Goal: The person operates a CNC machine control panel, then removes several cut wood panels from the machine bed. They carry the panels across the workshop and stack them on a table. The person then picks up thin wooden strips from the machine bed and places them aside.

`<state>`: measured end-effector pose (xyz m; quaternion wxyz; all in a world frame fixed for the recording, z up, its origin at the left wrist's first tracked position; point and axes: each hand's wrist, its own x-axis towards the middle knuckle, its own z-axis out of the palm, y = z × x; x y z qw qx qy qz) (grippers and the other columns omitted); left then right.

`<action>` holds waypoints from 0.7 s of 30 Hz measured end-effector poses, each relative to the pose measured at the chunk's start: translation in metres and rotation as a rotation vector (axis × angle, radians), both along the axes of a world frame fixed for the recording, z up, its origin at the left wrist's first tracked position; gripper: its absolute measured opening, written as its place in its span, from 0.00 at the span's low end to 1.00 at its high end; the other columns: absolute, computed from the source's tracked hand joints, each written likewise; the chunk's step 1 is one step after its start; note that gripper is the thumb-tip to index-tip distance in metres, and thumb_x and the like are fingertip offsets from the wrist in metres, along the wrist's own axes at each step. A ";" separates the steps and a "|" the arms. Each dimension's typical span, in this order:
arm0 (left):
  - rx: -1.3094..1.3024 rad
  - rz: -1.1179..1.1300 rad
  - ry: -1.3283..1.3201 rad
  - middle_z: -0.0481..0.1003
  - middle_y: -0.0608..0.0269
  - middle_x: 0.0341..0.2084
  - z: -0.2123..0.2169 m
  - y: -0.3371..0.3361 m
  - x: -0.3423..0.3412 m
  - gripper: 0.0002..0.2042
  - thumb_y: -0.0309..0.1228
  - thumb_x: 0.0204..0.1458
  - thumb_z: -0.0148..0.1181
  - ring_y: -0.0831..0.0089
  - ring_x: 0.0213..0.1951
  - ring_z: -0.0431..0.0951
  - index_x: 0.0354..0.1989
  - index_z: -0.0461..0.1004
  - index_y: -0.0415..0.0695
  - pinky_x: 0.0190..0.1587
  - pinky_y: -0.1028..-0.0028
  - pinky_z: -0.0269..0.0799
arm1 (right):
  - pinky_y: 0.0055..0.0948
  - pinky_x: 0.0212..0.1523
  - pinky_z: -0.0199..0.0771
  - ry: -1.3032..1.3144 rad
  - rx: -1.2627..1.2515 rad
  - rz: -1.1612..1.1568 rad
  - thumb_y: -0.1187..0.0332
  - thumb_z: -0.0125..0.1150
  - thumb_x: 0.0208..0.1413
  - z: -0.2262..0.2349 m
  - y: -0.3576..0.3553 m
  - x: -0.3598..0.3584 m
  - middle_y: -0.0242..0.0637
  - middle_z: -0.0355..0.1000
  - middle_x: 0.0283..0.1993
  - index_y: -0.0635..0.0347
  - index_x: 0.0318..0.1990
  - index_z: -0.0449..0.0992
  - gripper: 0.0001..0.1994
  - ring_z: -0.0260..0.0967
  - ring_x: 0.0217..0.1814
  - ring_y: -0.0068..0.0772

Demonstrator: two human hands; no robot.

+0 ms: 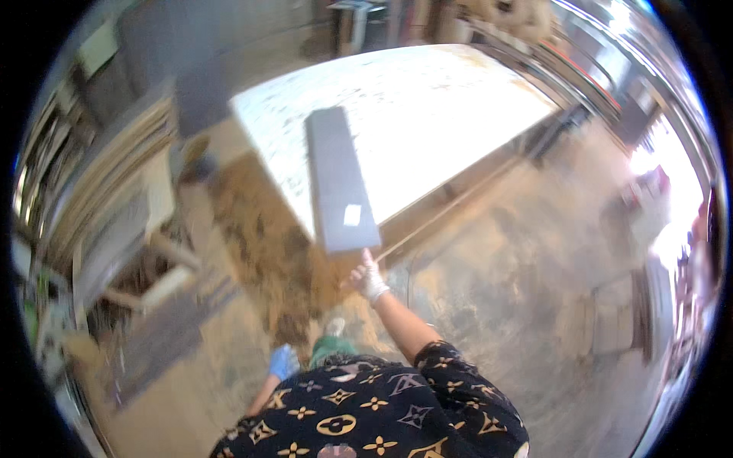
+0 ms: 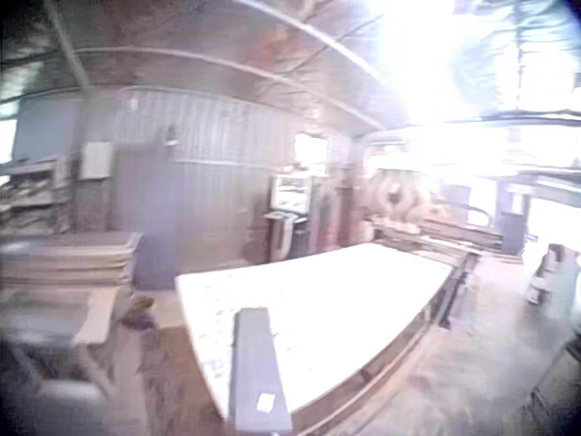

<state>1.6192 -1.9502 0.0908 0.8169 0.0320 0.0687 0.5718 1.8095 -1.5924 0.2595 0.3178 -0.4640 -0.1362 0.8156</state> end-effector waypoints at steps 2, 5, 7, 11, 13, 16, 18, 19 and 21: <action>-0.857 0.218 0.683 0.56 0.74 0.13 0.060 0.062 -0.013 0.14 0.41 0.54 0.43 0.75 0.15 0.59 0.17 0.55 0.55 0.17 0.71 0.55 | 0.47 0.51 0.61 -0.037 0.019 -0.162 0.47 0.66 0.38 0.001 0.037 -0.030 0.39 0.57 0.57 0.46 0.62 0.37 0.49 0.59 0.54 0.41; -0.584 0.112 0.685 0.60 0.74 0.14 0.129 0.130 -0.064 0.12 0.38 0.53 0.44 0.77 0.13 0.58 0.18 0.57 0.56 0.16 0.76 0.56 | 0.37 0.52 0.62 -0.073 0.158 -0.630 0.58 0.71 0.36 -0.021 0.071 -0.067 0.40 0.64 0.50 0.59 0.58 0.51 0.43 0.61 0.52 0.36; -0.784 0.153 0.917 0.58 0.73 0.13 0.155 0.171 -0.076 0.12 0.37 0.53 0.44 0.78 0.11 0.55 0.17 0.57 0.56 0.13 0.78 0.53 | 0.30 0.54 0.60 -0.012 0.083 -0.580 0.61 0.71 0.36 0.023 0.047 -0.071 0.39 0.65 0.49 0.65 0.53 0.58 0.37 0.62 0.51 0.33; -0.384 -0.265 0.751 0.66 0.74 0.23 0.166 0.298 -0.082 0.08 0.43 0.53 0.49 0.76 0.22 0.66 0.27 0.65 0.55 0.25 0.72 0.65 | 0.37 0.49 0.65 -0.121 0.187 -0.578 0.59 0.66 0.42 -0.006 0.054 -0.011 0.38 0.65 0.48 0.60 0.51 0.61 0.30 0.61 0.52 0.35; -0.183 -0.445 0.363 0.69 0.72 0.30 0.166 0.337 -0.063 0.08 0.43 0.53 0.48 0.74 0.28 0.69 0.31 0.67 0.55 0.31 0.70 0.69 | 0.30 0.47 0.66 -0.005 0.149 -0.564 0.63 0.70 0.37 0.044 0.034 0.033 0.37 0.69 0.42 0.65 0.48 0.63 0.31 0.66 0.43 0.30; -0.340 -0.380 0.517 0.65 0.63 0.49 0.170 0.367 -0.017 0.18 0.48 0.52 0.45 0.58 0.51 0.63 0.49 0.64 0.57 0.55 0.55 0.58 | 0.29 0.44 0.68 -0.164 0.080 -0.580 0.61 0.68 0.40 0.052 -0.005 0.115 0.36 0.69 0.41 0.66 0.47 0.64 0.28 0.67 0.42 0.29; -0.467 -0.298 0.443 0.63 0.62 0.52 0.171 0.399 0.026 0.24 0.54 0.49 0.45 0.57 0.53 0.61 0.51 0.64 0.56 0.56 0.53 0.54 | 0.29 0.43 0.68 -0.198 0.083 -0.583 0.61 0.66 0.41 0.072 -0.050 0.175 0.36 0.70 0.41 0.66 0.47 0.66 0.27 0.67 0.41 0.28; -0.528 -0.239 0.404 0.62 0.62 0.54 0.172 0.413 0.049 0.27 0.57 0.47 0.45 0.56 0.54 0.60 0.52 0.63 0.56 0.57 0.51 0.52 | 0.28 0.43 0.69 -0.176 0.137 -0.587 0.61 0.65 0.42 0.081 -0.075 0.204 0.36 0.70 0.41 0.66 0.47 0.66 0.26 0.67 0.42 0.28; -0.497 -0.198 0.320 0.60 0.61 0.56 0.180 0.424 0.090 0.31 0.61 0.46 0.42 0.57 0.55 0.59 0.54 0.62 0.54 0.58 0.51 0.49 | 0.28 0.43 0.69 -0.162 0.180 -0.695 0.64 0.62 0.42 0.119 -0.130 0.248 0.36 0.69 0.41 0.65 0.46 0.67 0.23 0.67 0.42 0.27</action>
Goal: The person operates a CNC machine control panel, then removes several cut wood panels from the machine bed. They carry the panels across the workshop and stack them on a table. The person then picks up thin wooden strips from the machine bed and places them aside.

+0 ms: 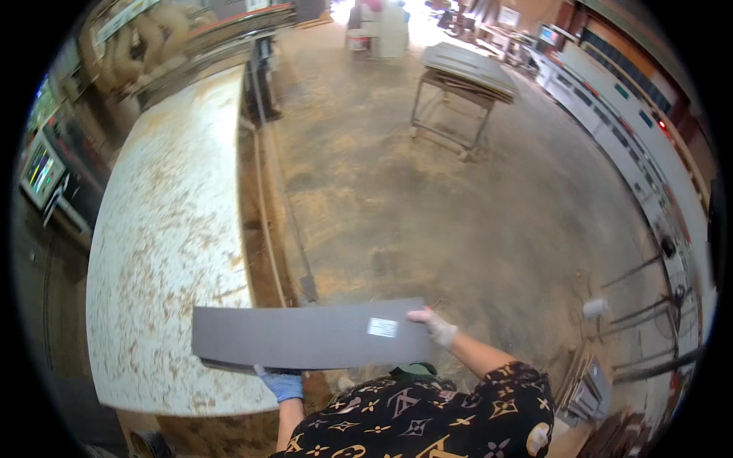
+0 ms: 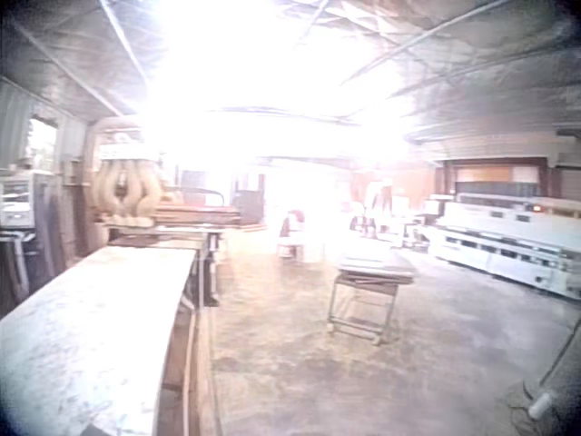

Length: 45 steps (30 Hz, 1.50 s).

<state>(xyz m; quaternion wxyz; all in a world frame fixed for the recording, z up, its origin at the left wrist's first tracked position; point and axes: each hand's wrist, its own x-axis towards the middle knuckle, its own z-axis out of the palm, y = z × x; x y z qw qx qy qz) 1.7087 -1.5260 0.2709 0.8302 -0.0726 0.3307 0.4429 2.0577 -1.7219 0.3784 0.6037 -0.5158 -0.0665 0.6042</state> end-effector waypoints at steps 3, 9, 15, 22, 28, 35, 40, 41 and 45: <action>0.149 -0.085 -0.143 0.59 0.60 0.56 0.020 0.002 0.060 0.37 0.65 0.45 0.36 0.60 0.57 0.57 0.57 0.58 0.50 0.59 0.54 0.47 | 0.28 0.43 0.69 -0.046 0.016 -0.161 0.65 0.62 0.41 -0.002 -0.087 0.066 0.34 0.69 0.42 0.63 0.47 0.67 0.23 0.67 0.43 0.26; 0.086 -0.221 -0.168 0.53 0.60 0.60 0.039 -0.031 0.241 0.39 0.67 0.45 0.34 0.59 0.59 0.52 0.60 0.54 0.51 0.61 0.55 0.44 | 0.28 0.47 0.66 -0.418 0.083 -0.350 0.67 0.67 0.36 0.026 -0.193 0.174 0.32 0.68 0.45 0.59 0.50 0.66 0.28 0.64 0.47 0.25; 0.185 -0.216 -0.243 0.53 0.59 0.60 0.039 -0.074 0.410 0.40 0.67 0.45 0.35 0.57 0.59 0.52 0.60 0.53 0.49 0.61 0.56 0.43 | 0.29 0.50 0.64 -0.477 0.104 -0.480 0.69 0.70 0.33 0.039 -0.265 0.293 0.33 0.66 0.47 0.58 0.53 0.61 0.34 0.62 0.49 0.27; 0.096 -0.424 -0.148 0.60 0.55 0.54 -0.003 -0.105 0.582 0.41 0.68 0.42 0.38 0.56 0.52 0.59 0.56 0.59 0.47 0.56 0.55 0.52 | 0.27 0.45 0.66 -0.491 -0.032 -0.739 0.69 0.67 0.34 0.018 -0.332 0.410 0.34 0.67 0.45 0.59 0.51 0.64 0.31 0.64 0.44 0.26; 0.014 -0.514 -0.104 0.60 0.55 0.54 -0.011 -0.108 0.776 0.42 0.68 0.42 0.39 0.55 0.53 0.58 0.57 0.58 0.46 0.56 0.55 0.52 | 0.25 0.41 0.68 -0.575 -0.011 -0.868 0.69 0.66 0.34 0.000 -0.343 0.552 0.32 0.68 0.42 0.60 0.49 0.65 0.29 0.65 0.41 0.24; -0.005 -0.714 -0.161 0.61 0.56 0.53 0.028 -0.085 1.031 0.42 0.69 0.39 0.42 0.54 0.52 0.59 0.56 0.60 0.48 0.55 0.54 0.54 | 0.28 0.41 0.69 -0.528 0.056 -1.122 0.64 0.63 0.35 0.034 -0.327 0.716 0.36 0.68 0.42 0.64 0.49 0.65 0.29 0.67 0.39 0.30; 0.004 -0.944 -0.123 0.63 0.57 0.53 0.074 -0.088 1.199 0.42 0.70 0.36 0.44 0.54 0.53 0.61 0.55 0.61 0.51 0.56 0.53 0.54 | 0.31 0.41 0.70 -0.433 -0.017 -1.239 0.64 0.63 0.34 0.028 -0.327 0.798 0.37 0.68 0.43 0.64 0.49 0.65 0.30 0.68 0.40 0.33; 0.011 -0.994 -0.109 0.63 0.57 0.53 0.076 -0.092 1.232 0.42 0.70 0.36 0.45 0.54 0.53 0.60 0.55 0.61 0.51 0.56 0.53 0.54 | 0.31 0.41 0.70 -0.419 -0.037 -1.257 0.63 0.63 0.34 0.018 -0.334 0.814 0.38 0.68 0.43 0.64 0.49 0.65 0.30 0.68 0.40 0.33; 0.067 -1.085 -0.125 0.62 0.58 0.54 0.068 -0.127 1.373 0.42 0.70 0.36 0.46 0.54 0.54 0.60 0.55 0.61 0.51 0.56 0.52 0.53 | 0.34 0.42 0.71 -0.370 0.098 -1.387 0.64 0.62 0.34 -0.049 -0.377 0.919 0.39 0.67 0.45 0.66 0.50 0.64 0.30 0.68 0.41 0.36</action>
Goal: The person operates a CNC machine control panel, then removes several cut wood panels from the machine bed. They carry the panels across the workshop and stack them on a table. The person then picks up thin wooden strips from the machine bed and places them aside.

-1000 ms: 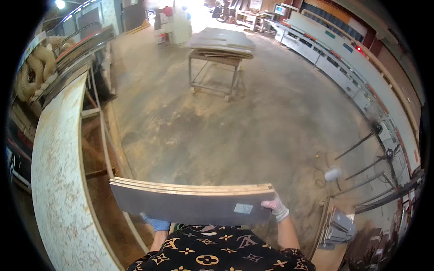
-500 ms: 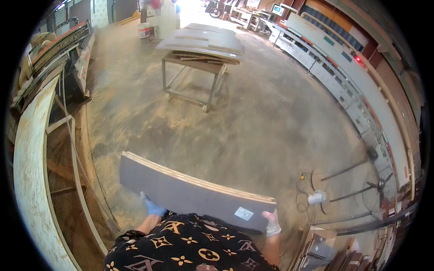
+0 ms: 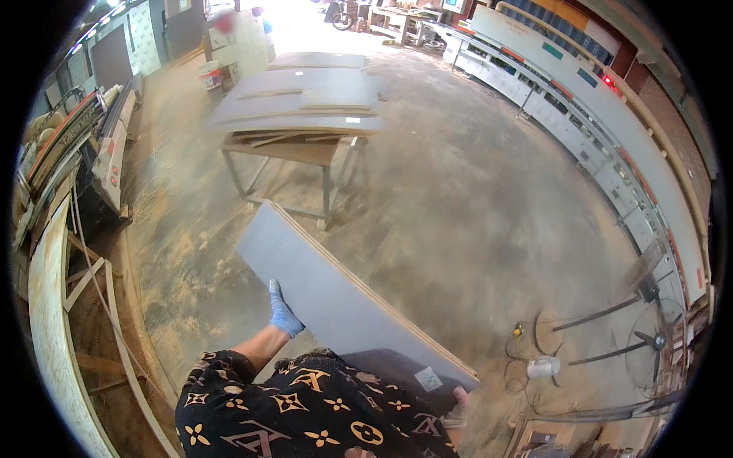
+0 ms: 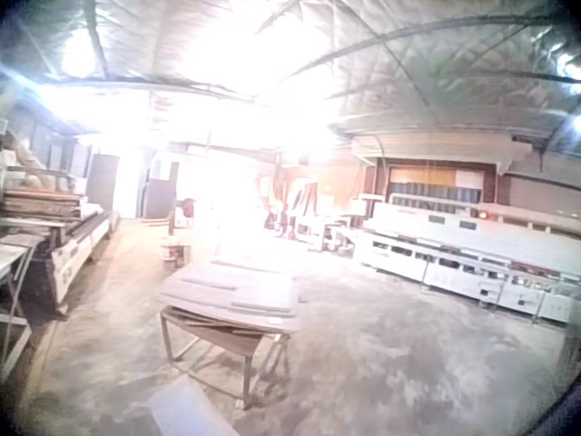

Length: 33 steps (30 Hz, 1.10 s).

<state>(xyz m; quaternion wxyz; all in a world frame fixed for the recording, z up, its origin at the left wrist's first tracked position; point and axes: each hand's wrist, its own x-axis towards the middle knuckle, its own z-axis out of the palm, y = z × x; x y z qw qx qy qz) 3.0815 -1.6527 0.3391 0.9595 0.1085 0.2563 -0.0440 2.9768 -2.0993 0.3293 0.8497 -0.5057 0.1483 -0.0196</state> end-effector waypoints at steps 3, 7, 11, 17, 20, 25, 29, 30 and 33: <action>0.016 0.116 -0.033 0.63 0.58 0.53 -0.012 -0.021 0.085 0.42 0.70 0.36 0.45 0.54 0.54 0.60 0.56 0.61 0.51 0.56 0.52 0.53 | 0.34 0.42 0.71 0.004 -0.037 0.108 0.65 0.61 0.35 0.030 -0.023 0.114 0.40 0.67 0.45 0.66 0.50 0.63 0.30 0.68 0.42 0.36; 0.056 0.268 -0.066 0.63 0.59 0.53 0.021 -0.067 0.195 0.41 0.70 0.38 0.42 0.56 0.53 0.61 0.55 0.61 0.52 0.55 0.54 0.55 | 0.33 0.39 0.71 -0.136 -0.108 0.237 0.67 0.60 0.37 0.021 -0.087 0.282 0.37 0.67 0.42 0.65 0.51 0.62 0.29 0.67 0.40 0.34; -0.008 0.365 -0.061 0.63 0.59 0.53 0.006 -0.090 0.239 0.40 0.69 0.40 0.41 0.58 0.52 0.62 0.55 0.60 0.51 0.55 0.55 0.57 | 0.25 0.35 0.71 0.080 -0.157 0.251 0.62 0.63 0.37 -0.012 -0.132 0.389 0.33 0.68 0.35 0.65 0.44 0.67 0.25 0.68 0.34 0.29; 0.057 0.428 -0.074 0.64 0.59 0.51 -0.012 -0.089 0.400 0.39 0.66 0.41 0.44 0.58 0.52 0.62 0.55 0.60 0.50 0.54 0.55 0.57 | 0.37 0.44 0.70 0.026 -0.036 0.338 0.59 0.63 0.35 -0.037 -0.126 0.585 0.40 0.68 0.44 0.64 0.49 0.65 0.31 0.68 0.43 0.38; 0.029 0.319 -0.142 0.64 0.59 0.52 0.010 -0.073 0.507 0.38 0.65 0.42 0.46 0.58 0.52 0.62 0.56 0.59 0.50 0.55 0.55 0.57 | 0.37 0.46 0.69 0.094 0.180 0.285 0.62 0.63 0.35 -0.027 -0.103 0.658 0.39 0.66 0.47 0.62 0.51 0.63 0.32 0.66 0.46 0.39; 0.128 0.102 -0.219 0.61 0.57 0.54 0.057 -0.049 0.665 0.42 0.66 0.38 0.49 0.57 0.54 0.61 0.58 0.56 0.49 0.57 0.54 0.54 | 0.42 0.49 0.67 0.123 0.222 0.106 0.58 0.67 0.32 -0.006 -0.064 0.745 0.42 0.68 0.46 0.62 0.50 0.65 0.33 0.66 0.47 0.44; 0.147 0.013 -0.193 0.61 0.56 0.55 0.055 -0.047 0.789 0.41 0.63 0.40 0.50 0.58 0.56 0.60 0.59 0.56 0.48 0.58 0.56 0.53 | 0.43 0.50 0.66 0.284 0.237 0.000 0.55 0.65 0.35 -0.022 -0.056 0.807 0.41 0.69 0.46 0.61 0.50 0.66 0.32 0.66 0.47 0.43; 0.117 -0.008 -0.194 0.61 0.56 0.55 0.051 -0.047 0.821 0.40 0.62 0.41 0.50 0.58 0.56 0.60 0.59 0.56 0.48 0.58 0.57 0.54 | 0.43 0.50 0.66 0.259 0.175 -0.016 0.55 0.64 0.36 0.009 -0.034 0.832 0.40 0.68 0.47 0.61 0.50 0.66 0.32 0.66 0.47 0.43; 0.057 -0.018 -0.214 0.61 0.57 0.55 0.058 -0.058 0.912 0.37 0.59 0.43 0.51 0.60 0.56 0.59 0.58 0.57 0.47 0.58 0.60 0.54 | 0.44 0.52 0.63 0.272 0.252 0.018 0.51 0.61 0.39 -0.003 -0.040 0.919 0.41 0.66 0.50 0.58 0.51 0.66 0.31 0.63 0.50 0.43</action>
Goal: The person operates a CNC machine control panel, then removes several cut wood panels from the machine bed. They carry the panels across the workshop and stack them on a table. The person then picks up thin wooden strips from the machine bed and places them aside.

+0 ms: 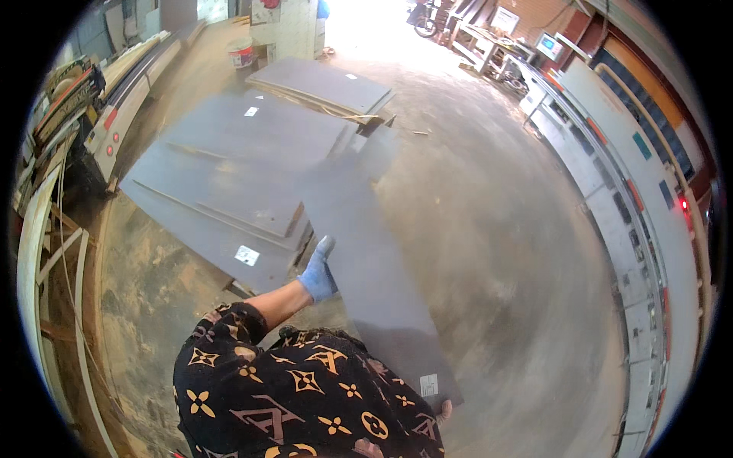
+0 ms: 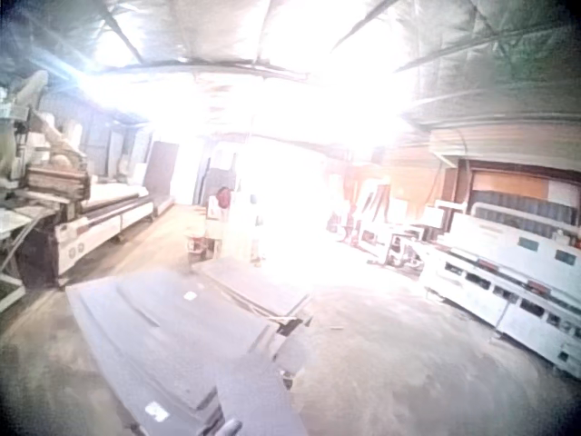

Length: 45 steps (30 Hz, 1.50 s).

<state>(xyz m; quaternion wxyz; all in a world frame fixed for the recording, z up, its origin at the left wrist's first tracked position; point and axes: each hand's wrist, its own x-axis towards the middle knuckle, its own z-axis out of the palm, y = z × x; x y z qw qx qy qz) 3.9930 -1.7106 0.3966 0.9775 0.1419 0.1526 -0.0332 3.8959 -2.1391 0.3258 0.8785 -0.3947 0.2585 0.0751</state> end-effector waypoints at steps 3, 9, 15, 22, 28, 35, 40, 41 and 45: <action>-0.021 0.105 0.030 0.61 0.57 0.55 -0.004 -0.003 0.082 0.36 0.58 0.43 0.52 0.60 0.56 0.59 0.57 0.58 0.47 0.58 0.60 0.54 | 0.45 0.53 0.60 0.098 -0.098 0.084 0.48 0.58 0.40 0.017 -0.002 0.105 0.41 0.63 0.54 0.57 0.52 0.65 0.32 0.61 0.52 0.43; -0.044 0.198 -0.063 0.64 0.58 0.53 0.027 0.006 0.201 0.35 0.58 0.44 0.49 0.60 0.52 0.64 0.56 0.60 0.47 0.56 0.58 0.56 | 0.46 0.54 0.60 -0.118 -0.044 0.348 0.51 0.54 0.44 0.058 0.001 0.298 0.42 0.62 0.55 0.60 0.54 0.63 0.31 0.60 0.54 0.45; -0.052 0.307 0.193 0.68 0.60 0.49 0.019 0.104 0.346 0.30 0.57 0.46 0.47 0.63 0.50 0.67 0.50 0.66 0.48 0.53 0.62 0.60 | 0.42 0.50 0.65 -0.231 0.000 0.510 0.55 0.53 0.47 0.048 0.075 0.491 0.43 0.65 0.50 0.63 0.52 0.64 0.27 0.64 0.51 0.41; 0.139 0.438 0.388 0.66 0.57 0.51 -0.033 0.266 0.502 0.27 0.52 0.47 0.51 0.63 0.53 0.64 0.50 0.65 0.46 0.55 0.61 0.58 | 0.40 0.52 0.63 -0.218 -0.055 0.699 0.54 0.47 0.53 0.092 0.240 0.646 0.41 0.64 0.52 0.62 0.54 0.62 0.25 0.62 0.52 0.40; 0.044 0.413 0.395 0.70 0.58 0.47 -0.090 0.316 0.546 0.25 0.51 0.47 0.52 0.63 0.46 0.70 0.47 0.68 0.45 0.50 0.64 0.65 | 0.40 0.51 0.64 -0.196 -0.066 0.976 0.58 0.52 0.51 0.100 0.386 0.749 0.40 0.64 0.51 0.62 0.52 0.63 0.23 0.63 0.51 0.40; 0.254 0.618 0.508 0.65 0.51 0.51 -0.021 0.325 0.539 0.28 0.44 0.42 0.62 0.65 0.51 0.67 0.50 0.63 0.42 0.52 0.67 0.65 | 0.44 0.50 0.62 -0.057 0.065 1.349 0.56 0.45 0.53 0.110 0.570 0.797 0.38 0.64 0.51 0.58 0.53 0.62 0.22 0.62 0.51 0.38; 0.858 0.734 0.868 0.59 0.45 0.55 0.019 0.383 0.539 0.42 0.40 0.39 0.65 0.59 0.55 0.63 0.59 0.47 0.34 0.56 0.69 0.58 | 0.38 0.45 0.63 -0.078 -0.261 1.589 0.55 0.48 0.52 0.073 0.673 0.832 0.36 0.62 0.50 0.57 0.56 0.58 0.26 0.61 0.48 0.35; 0.998 0.706 0.937 0.58 0.44 0.55 0.005 0.392 0.539 0.44 0.38 0.39 0.65 0.59 0.54 0.63 0.60 0.44 0.33 0.56 0.70 0.57 | 0.37 0.44 0.63 -0.151 -0.334 1.661 0.56 0.49 0.52 0.045 0.689 0.842 0.36 0.62 0.50 0.58 0.57 0.57 0.27 0.60 0.48 0.34; 1.180 0.639 1.118 0.55 0.41 0.57 -0.010 0.396 0.547 0.45 0.37 0.38 0.66 0.57 0.59 0.57 0.61 0.42 0.33 0.59 0.71 0.53 | 0.29 0.61 0.50 -0.809 -0.826 1.386 0.62 0.63 0.44 0.029 0.747 0.879 0.46 0.53 0.61 0.67 0.59 0.53 0.36 0.50 0.63 0.39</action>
